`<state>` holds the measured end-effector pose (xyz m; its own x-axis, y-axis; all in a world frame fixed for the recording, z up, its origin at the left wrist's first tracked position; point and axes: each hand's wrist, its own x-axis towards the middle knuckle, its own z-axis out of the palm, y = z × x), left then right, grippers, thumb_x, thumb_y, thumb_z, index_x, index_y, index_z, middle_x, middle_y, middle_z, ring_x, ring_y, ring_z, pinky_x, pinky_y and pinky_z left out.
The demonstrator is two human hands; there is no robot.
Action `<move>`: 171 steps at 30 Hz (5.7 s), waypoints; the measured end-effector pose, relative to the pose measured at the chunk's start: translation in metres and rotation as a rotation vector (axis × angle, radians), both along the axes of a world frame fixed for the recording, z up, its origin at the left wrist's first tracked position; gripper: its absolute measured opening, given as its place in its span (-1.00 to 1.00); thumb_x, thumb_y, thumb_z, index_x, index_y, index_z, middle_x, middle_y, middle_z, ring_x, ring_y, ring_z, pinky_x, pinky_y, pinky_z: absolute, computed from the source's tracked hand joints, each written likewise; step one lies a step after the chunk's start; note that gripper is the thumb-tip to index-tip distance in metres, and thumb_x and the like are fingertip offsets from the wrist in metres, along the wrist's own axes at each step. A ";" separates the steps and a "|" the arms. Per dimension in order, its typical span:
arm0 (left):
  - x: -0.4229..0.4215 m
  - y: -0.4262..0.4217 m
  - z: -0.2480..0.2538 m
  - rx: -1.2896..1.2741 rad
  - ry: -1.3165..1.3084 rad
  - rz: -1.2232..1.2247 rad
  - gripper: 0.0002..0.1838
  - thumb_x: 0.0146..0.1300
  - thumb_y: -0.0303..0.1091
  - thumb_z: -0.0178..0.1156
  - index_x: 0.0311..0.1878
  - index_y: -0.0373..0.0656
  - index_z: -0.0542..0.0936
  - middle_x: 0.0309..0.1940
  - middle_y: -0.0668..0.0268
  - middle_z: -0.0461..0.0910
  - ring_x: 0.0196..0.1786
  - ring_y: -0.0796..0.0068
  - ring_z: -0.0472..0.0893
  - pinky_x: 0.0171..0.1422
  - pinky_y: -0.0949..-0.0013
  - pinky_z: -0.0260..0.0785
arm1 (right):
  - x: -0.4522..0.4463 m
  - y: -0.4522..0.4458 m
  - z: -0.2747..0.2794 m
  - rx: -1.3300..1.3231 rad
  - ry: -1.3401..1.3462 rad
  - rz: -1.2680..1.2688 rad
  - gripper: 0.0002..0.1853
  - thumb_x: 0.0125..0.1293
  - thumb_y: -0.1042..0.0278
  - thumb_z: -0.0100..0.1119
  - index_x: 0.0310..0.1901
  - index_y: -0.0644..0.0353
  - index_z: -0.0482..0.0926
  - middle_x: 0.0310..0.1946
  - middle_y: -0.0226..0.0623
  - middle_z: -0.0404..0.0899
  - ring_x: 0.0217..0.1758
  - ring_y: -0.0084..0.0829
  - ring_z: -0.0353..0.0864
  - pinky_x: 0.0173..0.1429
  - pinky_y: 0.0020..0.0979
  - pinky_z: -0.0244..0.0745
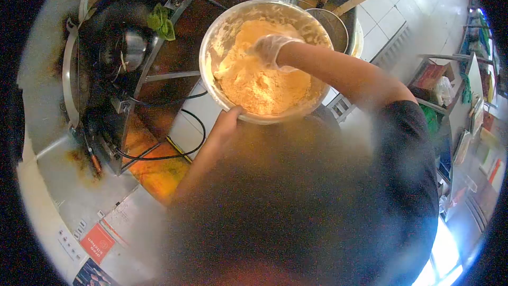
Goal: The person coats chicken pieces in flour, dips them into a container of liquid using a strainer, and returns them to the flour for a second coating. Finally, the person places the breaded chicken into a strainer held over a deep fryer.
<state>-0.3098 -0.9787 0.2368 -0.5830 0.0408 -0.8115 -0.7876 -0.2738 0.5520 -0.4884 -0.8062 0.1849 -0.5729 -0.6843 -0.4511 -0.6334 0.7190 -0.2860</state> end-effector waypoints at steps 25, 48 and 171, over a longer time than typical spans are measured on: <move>0.000 0.002 -0.018 0.042 0.049 0.057 -0.52 0.37 -0.44 -0.07 0.31 -0.45 0.31 0.11 -0.07 0.57 0.02 0.12 0.71 -0.05 0.17 0.74 | 0.000 0.166 0.043 -0.347 0.088 -0.639 -0.63 0.34 0.00 0.14 -0.04 0.05 0.74 -0.20 -0.11 0.73 -0.13 -0.15 0.70 0.05 -0.18 0.57; -0.013 -0.026 0.002 -0.022 -0.092 -0.150 -0.52 0.42 -0.42 -0.11 0.36 -0.38 0.24 0.18 -0.03 0.52 0.12 0.10 0.65 0.02 0.14 0.72 | 0.033 -0.107 0.006 -0.224 -0.083 -0.144 -0.69 0.31 0.16 0.11 -0.07 0.18 0.68 -0.22 0.00 0.72 -0.10 -0.01 0.75 -0.01 -0.02 0.63; 0.034 -0.042 -0.032 0.130 0.033 0.044 -0.52 0.41 -0.46 -0.09 0.35 -0.45 0.28 0.18 -0.06 0.53 0.09 0.09 0.68 -0.01 0.11 0.75 | 0.038 -0.002 0.017 0.002 -0.245 -0.257 -0.52 0.23 -0.03 0.20 0.05 0.12 0.68 -0.02 -0.06 0.69 0.06 -0.06 0.68 0.15 -0.16 0.57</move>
<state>-0.2755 -1.0210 0.2051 -0.6126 0.1184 -0.7815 -0.7553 -0.3789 0.5347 -0.4499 -0.8085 0.2023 -0.6007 -0.5309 -0.5978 -0.3448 0.8466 -0.4054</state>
